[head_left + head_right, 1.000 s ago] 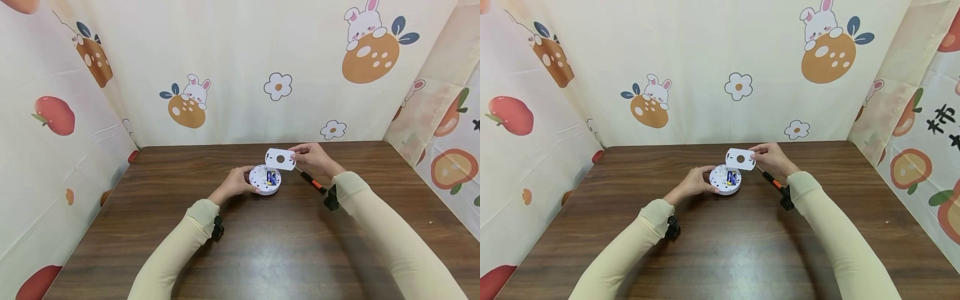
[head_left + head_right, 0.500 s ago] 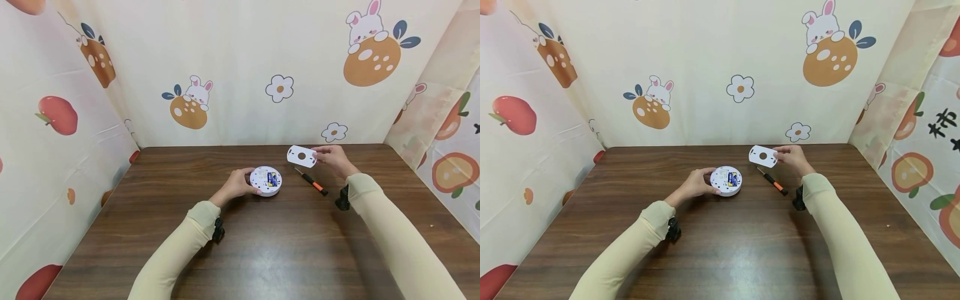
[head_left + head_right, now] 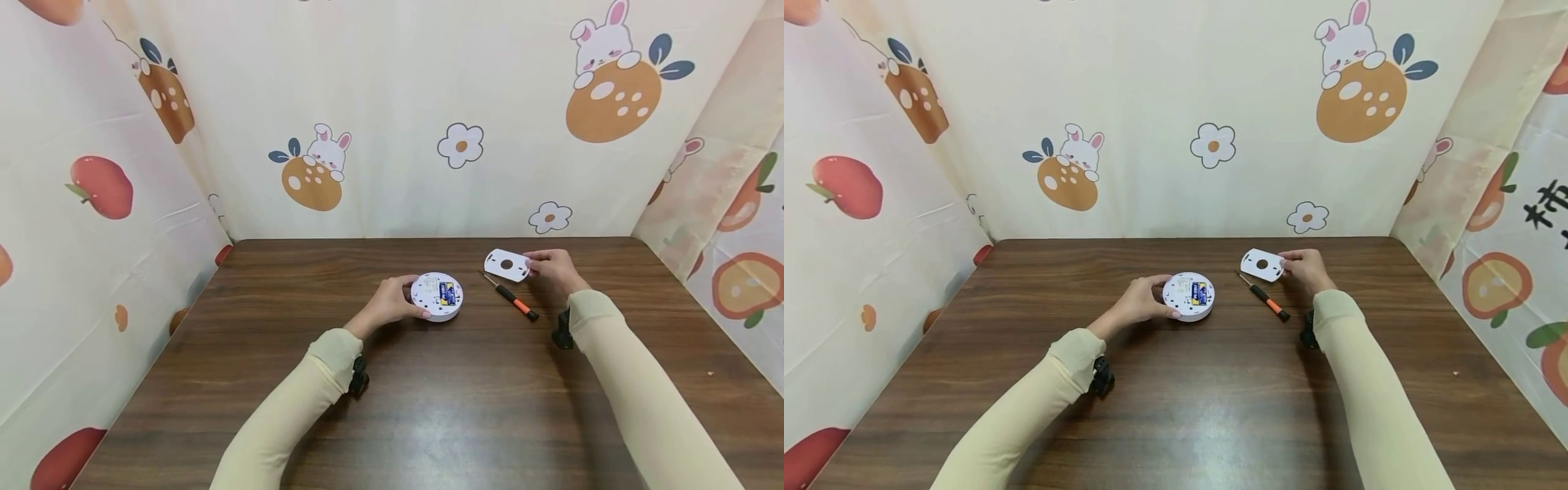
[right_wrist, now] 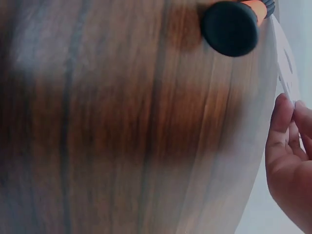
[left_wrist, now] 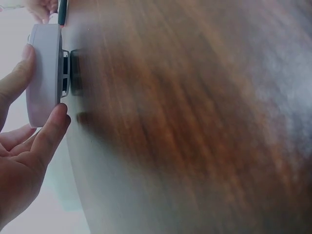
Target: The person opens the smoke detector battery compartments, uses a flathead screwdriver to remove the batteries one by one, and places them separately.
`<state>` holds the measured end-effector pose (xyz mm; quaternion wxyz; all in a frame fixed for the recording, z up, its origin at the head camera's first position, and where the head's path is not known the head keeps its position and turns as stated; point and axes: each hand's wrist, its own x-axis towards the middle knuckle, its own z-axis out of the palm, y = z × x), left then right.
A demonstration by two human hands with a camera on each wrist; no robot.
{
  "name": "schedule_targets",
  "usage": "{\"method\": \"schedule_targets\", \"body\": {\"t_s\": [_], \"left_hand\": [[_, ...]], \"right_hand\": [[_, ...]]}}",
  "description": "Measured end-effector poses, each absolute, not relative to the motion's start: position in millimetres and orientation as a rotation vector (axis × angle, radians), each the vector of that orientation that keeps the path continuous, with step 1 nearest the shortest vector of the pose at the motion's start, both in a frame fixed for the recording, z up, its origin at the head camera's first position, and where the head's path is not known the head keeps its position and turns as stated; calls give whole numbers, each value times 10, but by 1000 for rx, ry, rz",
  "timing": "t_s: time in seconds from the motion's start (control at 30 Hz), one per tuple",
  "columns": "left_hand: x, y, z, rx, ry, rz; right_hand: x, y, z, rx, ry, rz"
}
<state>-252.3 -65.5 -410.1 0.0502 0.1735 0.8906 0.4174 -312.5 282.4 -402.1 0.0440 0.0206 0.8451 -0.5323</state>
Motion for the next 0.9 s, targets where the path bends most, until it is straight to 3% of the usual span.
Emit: {"method": "schedule_targets", "body": {"t_s": [0.4, 0.9], "left_hand": [[-2504, -655, -4075, 504, 2729, 1240], [-2530, -628, -4090, 500, 2742, 1233]], "right_hand": [[-3162, 2766, -4057, 333, 2594, -1579], [-3176, 2728, -4074, 347, 2720, -1503]]}}
